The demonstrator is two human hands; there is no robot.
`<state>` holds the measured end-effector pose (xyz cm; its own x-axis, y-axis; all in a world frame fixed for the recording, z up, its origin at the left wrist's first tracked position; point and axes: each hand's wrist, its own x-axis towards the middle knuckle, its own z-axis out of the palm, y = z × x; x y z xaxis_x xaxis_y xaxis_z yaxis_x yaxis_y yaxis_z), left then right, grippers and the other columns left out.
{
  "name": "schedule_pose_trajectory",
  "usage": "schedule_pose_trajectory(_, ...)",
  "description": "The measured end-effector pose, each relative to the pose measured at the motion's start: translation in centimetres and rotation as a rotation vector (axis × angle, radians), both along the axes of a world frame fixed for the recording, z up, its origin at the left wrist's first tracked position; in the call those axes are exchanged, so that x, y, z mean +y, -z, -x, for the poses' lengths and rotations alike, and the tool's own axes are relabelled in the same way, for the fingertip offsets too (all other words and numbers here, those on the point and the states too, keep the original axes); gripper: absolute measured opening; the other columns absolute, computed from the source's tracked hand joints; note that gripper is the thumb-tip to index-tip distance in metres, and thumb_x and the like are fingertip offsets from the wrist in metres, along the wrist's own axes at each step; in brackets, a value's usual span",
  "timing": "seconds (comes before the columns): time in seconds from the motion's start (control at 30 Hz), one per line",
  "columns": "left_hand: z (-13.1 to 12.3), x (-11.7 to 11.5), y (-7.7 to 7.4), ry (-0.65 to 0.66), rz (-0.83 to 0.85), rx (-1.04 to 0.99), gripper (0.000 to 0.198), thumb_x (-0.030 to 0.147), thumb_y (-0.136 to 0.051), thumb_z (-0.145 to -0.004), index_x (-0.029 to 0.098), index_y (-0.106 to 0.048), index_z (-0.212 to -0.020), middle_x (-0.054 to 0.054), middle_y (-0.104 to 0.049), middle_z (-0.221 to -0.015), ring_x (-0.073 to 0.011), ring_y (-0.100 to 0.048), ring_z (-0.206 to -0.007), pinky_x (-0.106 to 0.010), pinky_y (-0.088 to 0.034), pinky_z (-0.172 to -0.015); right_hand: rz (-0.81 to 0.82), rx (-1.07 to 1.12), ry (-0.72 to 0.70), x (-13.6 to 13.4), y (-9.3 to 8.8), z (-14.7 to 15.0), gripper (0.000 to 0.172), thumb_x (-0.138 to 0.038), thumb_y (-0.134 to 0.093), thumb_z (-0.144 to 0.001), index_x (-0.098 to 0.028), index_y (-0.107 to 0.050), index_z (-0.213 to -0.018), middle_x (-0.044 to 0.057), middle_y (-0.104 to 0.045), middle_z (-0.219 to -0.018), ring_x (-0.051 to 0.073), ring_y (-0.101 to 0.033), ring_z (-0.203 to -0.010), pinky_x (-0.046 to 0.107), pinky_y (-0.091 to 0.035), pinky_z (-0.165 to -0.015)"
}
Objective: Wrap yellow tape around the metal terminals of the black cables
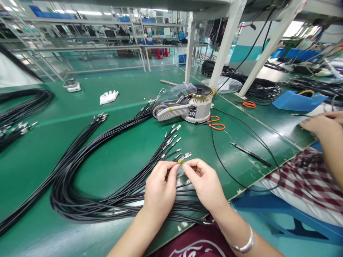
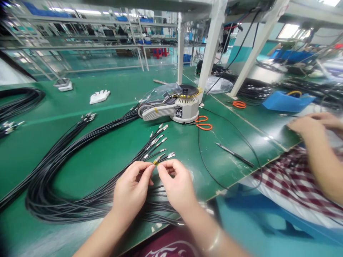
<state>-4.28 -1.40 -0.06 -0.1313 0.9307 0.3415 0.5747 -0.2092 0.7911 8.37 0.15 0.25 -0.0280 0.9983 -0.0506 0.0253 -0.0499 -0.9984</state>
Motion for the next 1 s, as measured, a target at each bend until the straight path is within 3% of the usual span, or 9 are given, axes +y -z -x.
schedule_pose_trajectory(0.2,0.0,-0.1,-0.4,-0.015,0.184,-0.181,0.018,0.03,-0.052,-0.087,0.018,-0.06,-0.077,0.002,-0.061,-0.068,-0.008,-0.056,-0.048,-0.021,-0.046,-0.051,-0.018,-0.02,-0.008,-0.2,0.0,0.2,0.016,-0.032,-0.06,-0.08,-0.017,-0.063,-0.077,0.005,-0.067,-0.076,0.019,-0.061,-0.073,0.033,-0.048,-0.072)
schedule_pose_trajectory(0.47,-0.2,0.2,-1.4,0.002,0.354,-0.443,0.02,0.035,-0.056,-0.081,0.016,-0.057,-0.074,0.006,-0.053,-0.052,-0.0096,-0.054,-0.043,-0.021,-0.044,-0.048,-0.052,-0.045,-0.005,0.0,-0.3,0.3,0.014,-0.029,-0.061,-0.08,-0.017,-0.064,-0.075,0.004,-0.067,-0.075,0.018,-0.061,-0.071,0.031,-0.048,-0.07)
schedule_pose_trajectory(1.0,-0.1,0.3,-1.7,0.114,0.369,-0.724,0.019,0.031,-0.059,-0.078,0.014,-0.056,-0.07,0.003,-0.056,-0.058,-0.0094,-0.052,-0.047,-0.023,-0.049,-0.047,-0.057,0.023,-0.046,0.1,-0.6,0.3,0.013,-0.029,-0.062,-0.08,-0.017,-0.064,-0.076,0.003,-0.068,-0.073,0.016,-0.062,-0.07,0.03,-0.049,-0.071)
